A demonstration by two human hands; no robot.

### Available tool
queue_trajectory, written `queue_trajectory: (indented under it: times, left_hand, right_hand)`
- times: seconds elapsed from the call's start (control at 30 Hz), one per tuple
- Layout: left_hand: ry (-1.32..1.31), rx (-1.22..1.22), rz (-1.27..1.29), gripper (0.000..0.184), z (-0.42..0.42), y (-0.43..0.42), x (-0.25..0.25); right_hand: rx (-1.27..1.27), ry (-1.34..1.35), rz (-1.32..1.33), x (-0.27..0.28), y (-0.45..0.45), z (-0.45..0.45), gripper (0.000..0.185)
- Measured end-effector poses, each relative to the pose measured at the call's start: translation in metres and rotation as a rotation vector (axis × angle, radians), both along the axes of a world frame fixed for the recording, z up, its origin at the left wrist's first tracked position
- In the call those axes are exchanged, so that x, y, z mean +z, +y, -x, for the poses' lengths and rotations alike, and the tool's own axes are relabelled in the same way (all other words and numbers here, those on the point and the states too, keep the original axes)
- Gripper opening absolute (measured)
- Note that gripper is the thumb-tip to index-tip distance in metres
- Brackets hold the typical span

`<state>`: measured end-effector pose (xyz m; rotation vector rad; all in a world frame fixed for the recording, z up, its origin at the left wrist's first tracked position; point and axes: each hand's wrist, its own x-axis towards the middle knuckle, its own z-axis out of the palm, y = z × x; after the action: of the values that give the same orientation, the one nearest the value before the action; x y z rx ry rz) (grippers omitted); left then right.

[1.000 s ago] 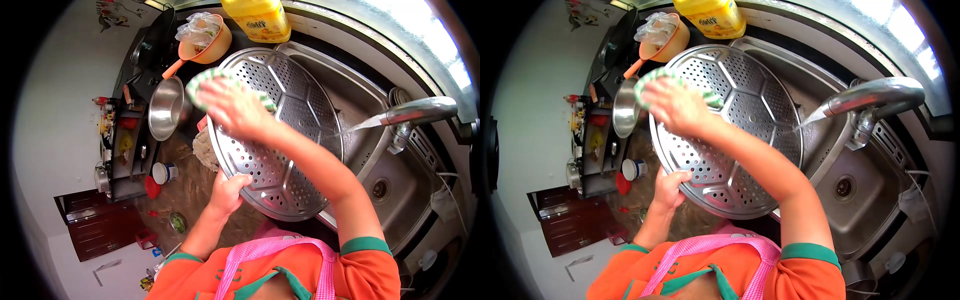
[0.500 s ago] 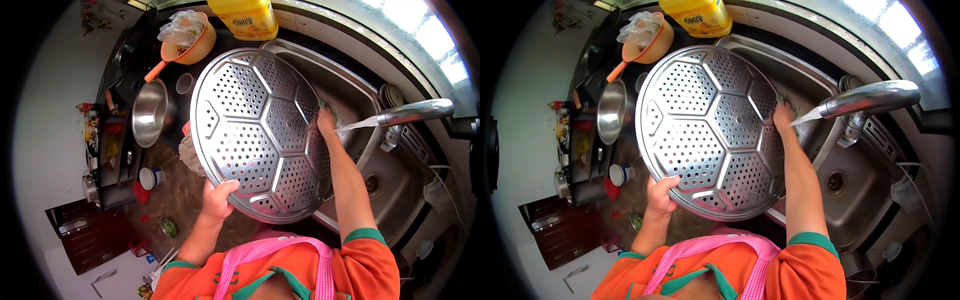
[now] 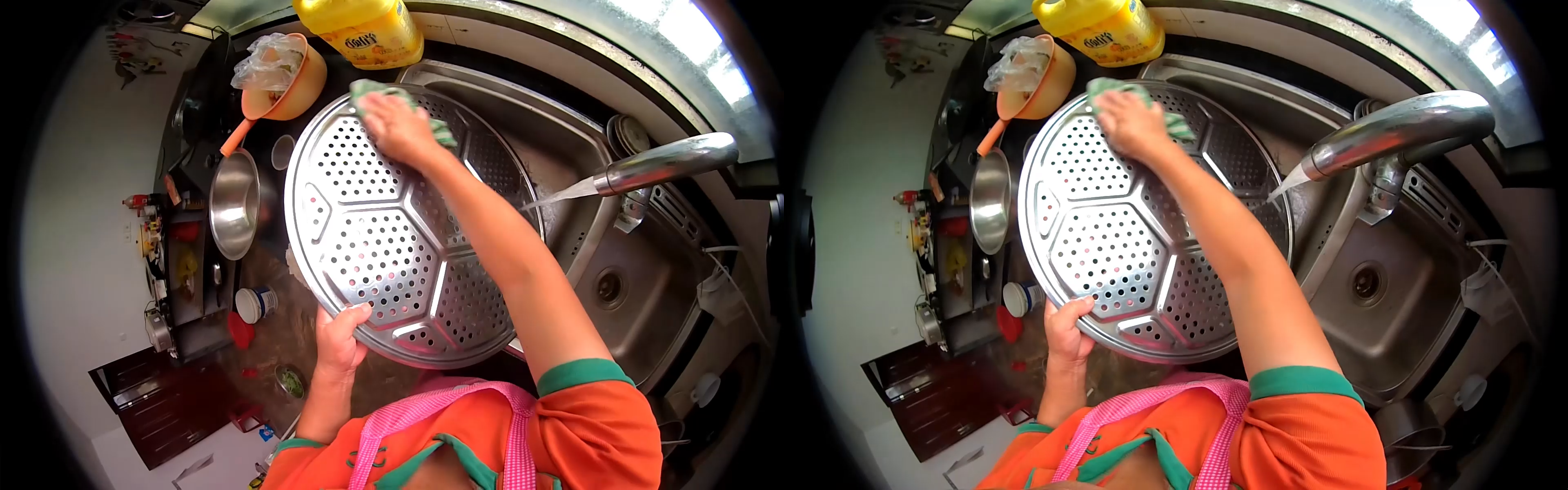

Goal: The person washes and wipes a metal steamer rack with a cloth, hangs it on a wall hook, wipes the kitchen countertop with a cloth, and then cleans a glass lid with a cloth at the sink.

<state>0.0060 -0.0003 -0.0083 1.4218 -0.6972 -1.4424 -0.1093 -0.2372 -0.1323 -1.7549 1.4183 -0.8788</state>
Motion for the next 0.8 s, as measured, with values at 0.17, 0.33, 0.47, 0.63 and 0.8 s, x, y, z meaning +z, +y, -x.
queue_trajectory:
  times: [0.17,0.33,0.47,0.63,0.8]
  left_hand:
    - [-0.016,0.014,-0.02,0.061,-0.009,0.002,-0.006]
    - [0.048,0.031,0.012,0.061,-0.004,0.0,-0.007]
    - [0.028,0.01,0.007,0.054,-0.007,0.003,-0.008]
    - [0.177,-0.031,0.076,0.047,-0.003,-0.002,-0.009]
    - [0.415,-0.017,0.082,0.046,0.01,-0.004,-0.002]
  right_hand:
    - [-0.262,0.139,-0.293,-0.092,0.023,0.068,0.043]
    - [-0.419,0.339,-0.181,-0.237,0.088,0.138,0.036]
    - [-0.367,0.213,-0.355,-0.166,0.097,0.108,0.035]
    - [-0.222,0.085,-0.131,-0.031,0.121,0.019,0.044]
    - [-0.147,0.003,0.403,0.07,0.223,-0.028,0.034]
